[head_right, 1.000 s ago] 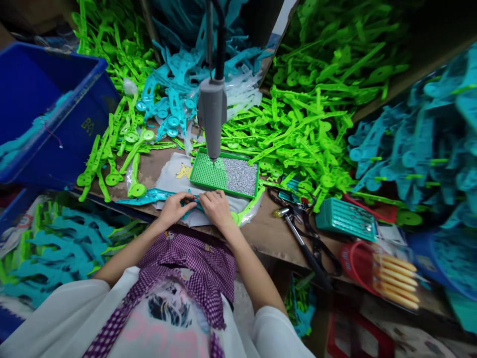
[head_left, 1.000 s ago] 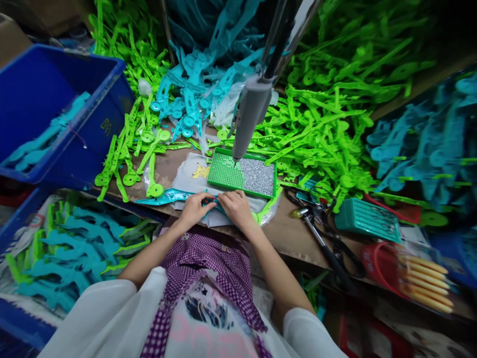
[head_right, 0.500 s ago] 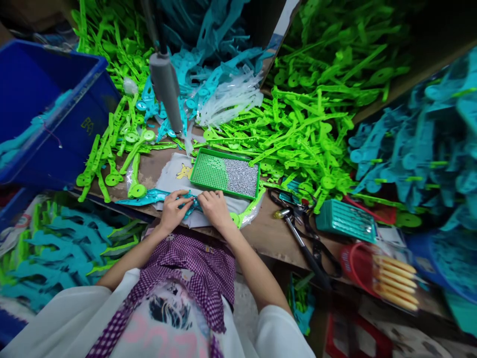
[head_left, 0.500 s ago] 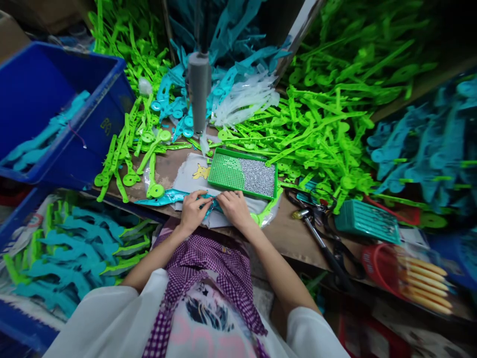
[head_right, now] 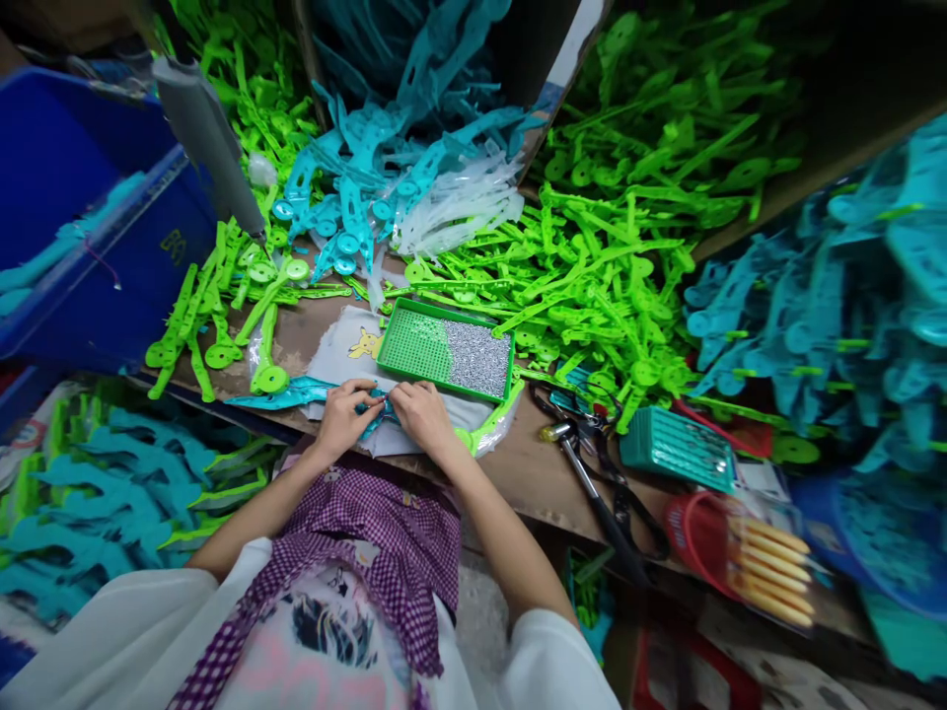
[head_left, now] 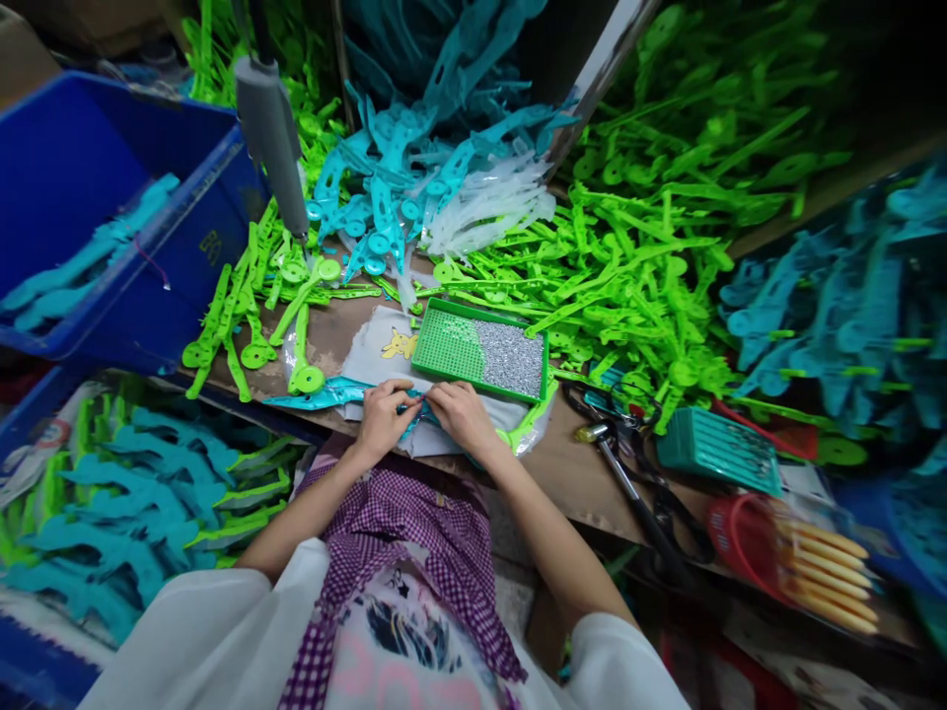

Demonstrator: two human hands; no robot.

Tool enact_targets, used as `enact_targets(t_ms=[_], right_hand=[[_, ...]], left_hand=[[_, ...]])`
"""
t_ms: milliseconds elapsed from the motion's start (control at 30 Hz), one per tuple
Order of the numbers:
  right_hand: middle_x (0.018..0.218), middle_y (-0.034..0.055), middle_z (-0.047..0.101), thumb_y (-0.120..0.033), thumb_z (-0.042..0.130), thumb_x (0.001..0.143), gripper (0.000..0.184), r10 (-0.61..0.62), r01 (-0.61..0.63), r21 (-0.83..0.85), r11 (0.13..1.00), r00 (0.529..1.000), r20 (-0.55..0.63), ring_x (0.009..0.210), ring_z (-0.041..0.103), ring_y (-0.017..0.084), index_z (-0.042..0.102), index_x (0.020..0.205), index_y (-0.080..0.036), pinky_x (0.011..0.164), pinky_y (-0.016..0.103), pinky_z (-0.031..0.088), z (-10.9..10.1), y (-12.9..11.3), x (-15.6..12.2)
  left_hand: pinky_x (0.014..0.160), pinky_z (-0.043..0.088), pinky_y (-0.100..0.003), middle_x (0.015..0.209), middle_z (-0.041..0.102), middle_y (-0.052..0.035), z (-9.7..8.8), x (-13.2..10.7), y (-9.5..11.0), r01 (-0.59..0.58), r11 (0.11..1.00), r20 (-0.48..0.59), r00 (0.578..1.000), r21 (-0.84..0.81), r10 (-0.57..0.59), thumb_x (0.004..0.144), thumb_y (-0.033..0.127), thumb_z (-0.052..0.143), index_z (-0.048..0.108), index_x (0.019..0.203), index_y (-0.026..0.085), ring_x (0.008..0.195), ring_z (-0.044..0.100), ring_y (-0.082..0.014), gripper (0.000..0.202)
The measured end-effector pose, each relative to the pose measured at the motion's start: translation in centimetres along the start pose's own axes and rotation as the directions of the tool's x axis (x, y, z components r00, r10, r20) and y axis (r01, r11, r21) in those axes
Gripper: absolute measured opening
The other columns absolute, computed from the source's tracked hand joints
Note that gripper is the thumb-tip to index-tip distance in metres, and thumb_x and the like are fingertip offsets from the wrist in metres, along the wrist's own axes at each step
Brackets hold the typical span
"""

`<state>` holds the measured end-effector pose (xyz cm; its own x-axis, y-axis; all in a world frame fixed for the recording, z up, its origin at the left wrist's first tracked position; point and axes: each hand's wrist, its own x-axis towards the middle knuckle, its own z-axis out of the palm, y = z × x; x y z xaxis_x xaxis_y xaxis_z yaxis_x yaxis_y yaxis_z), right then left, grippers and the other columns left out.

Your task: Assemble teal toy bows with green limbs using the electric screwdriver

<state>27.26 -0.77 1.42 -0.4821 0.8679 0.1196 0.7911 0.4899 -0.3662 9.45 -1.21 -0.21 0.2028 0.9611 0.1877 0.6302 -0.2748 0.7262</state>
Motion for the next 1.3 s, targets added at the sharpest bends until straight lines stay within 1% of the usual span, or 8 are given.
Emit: enact_targets(t_ms=[100, 200, 367, 600, 733, 967, 1067, 1300], right_hand=[[0.091, 0.0046, 0.067, -0.025, 0.046, 0.096, 0.017, 0.06, -0.06, 0.184, 0.981, 0.998, 0.009, 0.085, 0.059, 0.016, 0.062, 0.092, -0.019, 0.075, 0.027, 0.037, 0.1, 0.4, 0.3], [0.091, 0.0046, 0.066, -0.024, 0.05, 0.094, 0.013, 0.084, -0.091, 0.228, 0.969, 0.996, 0.043, 0.086, 0.059, 0.016, 0.062, 0.092, -0.019, 0.073, 0.026, 0.038, -0.2, 0.6, 0.7], [0.092, 0.0049, 0.066, -0.026, 0.045, 0.096, 0.018, -0.011, 0.004, 0.072, 0.997, 0.994, 0.108, 0.085, 0.059, 0.015, 0.061, 0.097, -0.018, 0.073, 0.026, 0.036, -0.6, 0.8, 1.0], [0.089, 0.0084, 0.066, -0.022, 0.042, 0.096, 0.019, -0.014, 0.073, -0.278, 0.958, 0.978, 0.209, 0.083, 0.058, 0.019, 0.059, 0.096, -0.014, 0.072, 0.031, 0.033, -0.8, -0.5, 1.9], [0.088, 0.0084, 0.066, -0.02, 0.044, 0.095, 0.017, -0.06, 0.141, -0.299, 0.944, 0.963, 0.263, 0.079, 0.058, 0.019, 0.059, 0.099, -0.016, 0.07, 0.032, 0.032, -1.3, -0.8, 2.6], [0.082, 0.0029, 0.064, -0.026, 0.042, 0.097, 0.021, 0.0, 0.004, -0.048, 0.999, 0.997, 0.078, 0.077, 0.054, 0.014, 0.06, 0.088, -0.019, 0.071, 0.027, 0.031, -0.1, 0.7, 0.8], [0.083, 0.0033, 0.063, -0.028, 0.043, 0.097, 0.022, 0.028, -0.025, -0.037, 0.999, 0.996, 0.08, 0.077, 0.053, 0.014, 0.061, 0.089, -0.019, 0.069, 0.027, 0.031, 0.2, 0.4, 0.5], [0.092, 0.0061, 0.065, -0.024, 0.04, 0.097, 0.022, 0.026, -0.006, -0.098, 0.995, 0.978, 0.205, 0.083, 0.056, 0.016, 0.061, 0.096, -0.017, 0.07, 0.028, 0.036, -1.4, -0.4, 0.7]], left_hand=[[0.091, 0.041, -0.041, 0.105, 0.071, -0.0036, 0.0, 0.2, 0.1, 0.022, 1.0, 0.018, 1.0, -0.011, -0.022, 0.081, 0.018, 0.069, 0.067, 0.071, 0.02, 0.1, 0.064, -0.0212, 0.01], [0.09, 0.042, -0.041, 0.102, 0.071, -0.0035, -0.5, 0.4, 0.2, 0.001, 1.0, 0.061, 0.998, 0.017, -0.003, 0.08, 0.018, 0.069, 0.066, 0.07, 0.02, 0.098, 0.065, -0.0211, 0.011], [0.088, 0.044, -0.038, 0.117, 0.063, -0.0064, -1.3, 0.5, 0.2, -0.142, 0.986, 0.099, 0.986, 0.088, 0.133, 0.088, 0.028, 0.061, 0.069, 0.092, 0.022, 0.104, 0.061, -0.0219, 0.01], [0.081, 0.047, -0.036, 0.091, 0.062, -0.0073, 0.8, -0.3, 0.3, -0.127, 0.979, -0.099, 0.985, 0.161, 0.144, 0.088, 0.021, 0.055, 0.059, 0.077, 0.019, 0.09, 0.058, -0.0218, 0.012], [0.081, 0.048, -0.033, 0.084, 0.062, -0.0047, 0.7, -0.2, 0.0, -0.111, 0.991, -0.119, 0.986, 0.073, 0.119, 0.089, 0.021, 0.055, 0.056, 0.072, 0.02, 0.085, 0.058, -0.0192, 0.016], [0.089, 0.05, -0.036, 0.089, 0.07, -0.0022, 0.0, -0.4, -0.2, -0.091, 0.99, -0.117, 0.99, -0.103, 0.079, 0.085, 0.022, 0.064, 0.066, 0.091, 0.023, 0.095, 0.06, -0.0192, 0.007], [0.089, 0.05, -0.034, 0.087, 0.07, -0.002, 0.2, -0.6, -0.4, -0.101, 0.987, -0.146, 0.986, -0.125, 0.083, 0.084, 0.021, 0.065, 0.067, 0.091, 0.022, 0.094, 0.06, -0.0183, 0.007], [0.093, 0.043, -0.039, 0.095, 0.073, -0.0014, 0.0, -0.4, -0.6, -0.183, 0.983, 0.032, 0.983, 0.001, 0.183, 0.086, 0.026, 0.066, 0.071, 0.098, 0.024, 0.102, 0.056, -0.0211, 0.013]])
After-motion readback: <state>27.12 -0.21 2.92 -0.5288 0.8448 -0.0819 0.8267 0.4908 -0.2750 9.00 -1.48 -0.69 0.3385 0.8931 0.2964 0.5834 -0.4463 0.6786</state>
